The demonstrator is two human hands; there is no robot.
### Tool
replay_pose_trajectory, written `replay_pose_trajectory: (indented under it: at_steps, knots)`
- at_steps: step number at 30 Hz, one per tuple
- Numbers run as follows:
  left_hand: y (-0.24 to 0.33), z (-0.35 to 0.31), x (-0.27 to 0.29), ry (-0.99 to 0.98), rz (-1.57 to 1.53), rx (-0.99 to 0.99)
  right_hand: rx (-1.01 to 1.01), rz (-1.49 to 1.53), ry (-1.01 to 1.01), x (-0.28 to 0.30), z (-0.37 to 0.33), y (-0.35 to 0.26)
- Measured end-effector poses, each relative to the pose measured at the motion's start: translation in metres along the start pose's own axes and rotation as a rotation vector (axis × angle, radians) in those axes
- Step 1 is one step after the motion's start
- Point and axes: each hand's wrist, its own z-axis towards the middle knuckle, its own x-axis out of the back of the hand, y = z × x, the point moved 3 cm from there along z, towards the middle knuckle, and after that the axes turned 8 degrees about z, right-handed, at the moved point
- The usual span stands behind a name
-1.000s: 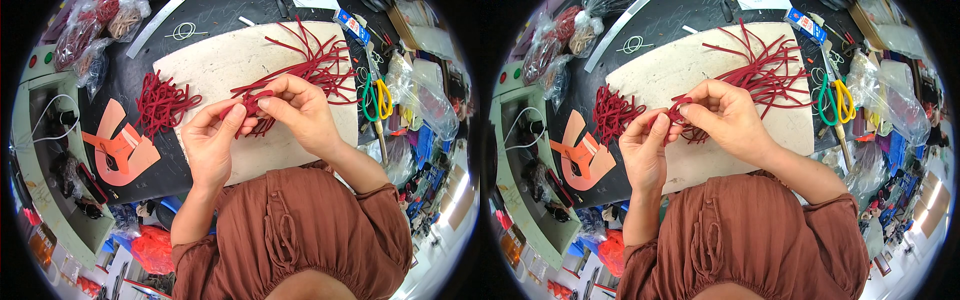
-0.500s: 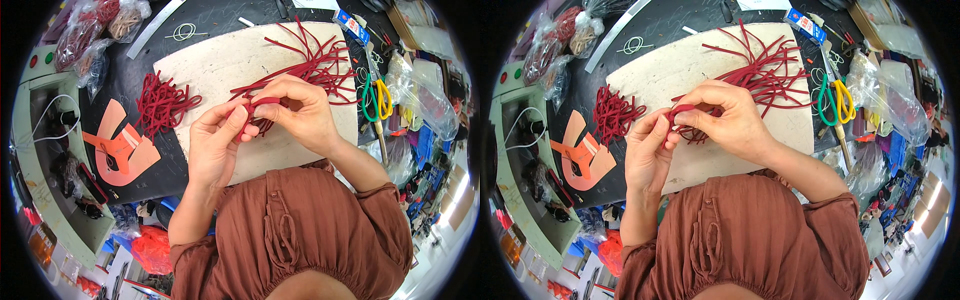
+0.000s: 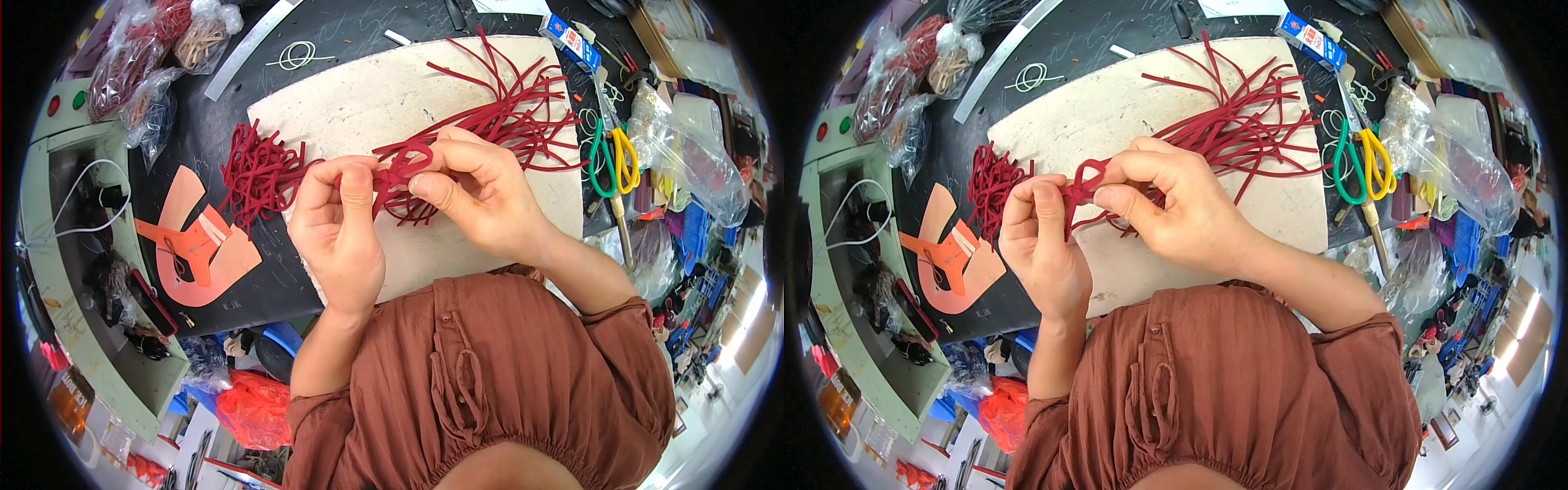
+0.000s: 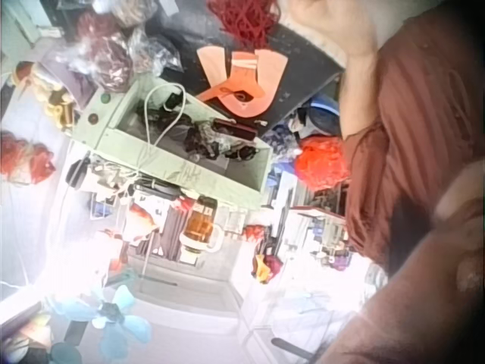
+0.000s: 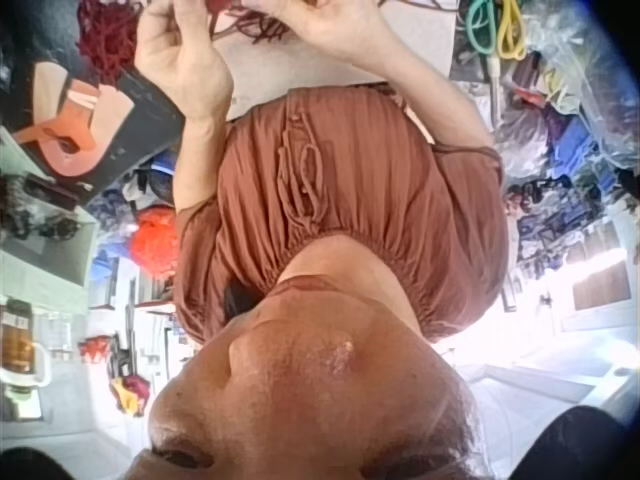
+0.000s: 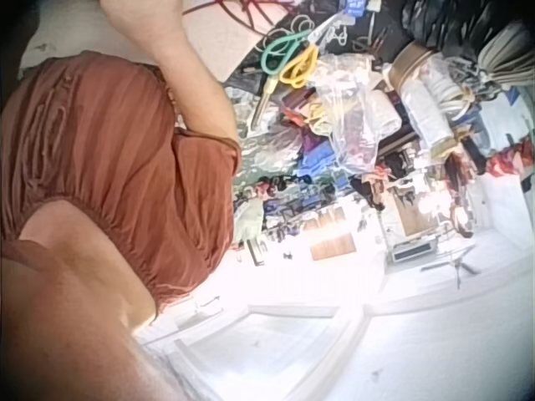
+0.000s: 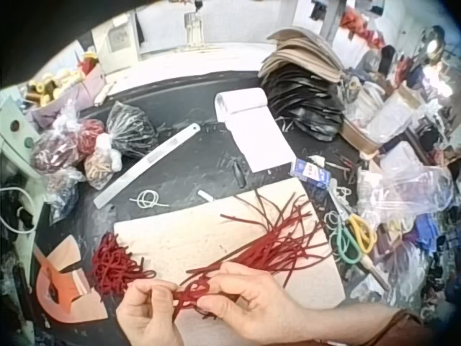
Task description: Tying bundles of red decorative cords at a workshop table.
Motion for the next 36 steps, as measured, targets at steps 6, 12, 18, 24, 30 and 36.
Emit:
replay_pose_trajectory:
  at_steps: [6,12,18,24,30,36]
  knots:
    - [-0.001,0.004,0.001,0.019,-0.017,-0.036,-0.046,-0.007,-0.005,-0.002,-0.002,-0.003]
    - [0.001,0.012,0.003,0.040,-0.107,-0.049,-0.007,-0.087,-0.009,-0.001,-0.007,-0.005]
    - [-0.006,0.013,0.007,-0.090,0.013,0.120,-0.083,0.112,0.057,0.019,0.006,-0.004]
    - [0.005,0.012,0.009,-0.312,-0.100,0.314,-0.269,0.350,0.074,0.029,0.006,0.000]
    - [-0.001,0.009,0.012,-0.278,-0.225,0.510,-0.244,0.212,0.018,0.023,0.001,0.002]
    - [0.000,0.004,0.010,-0.393,-0.020,0.325,-0.231,0.189,0.052,0.023,0.001,0.002]
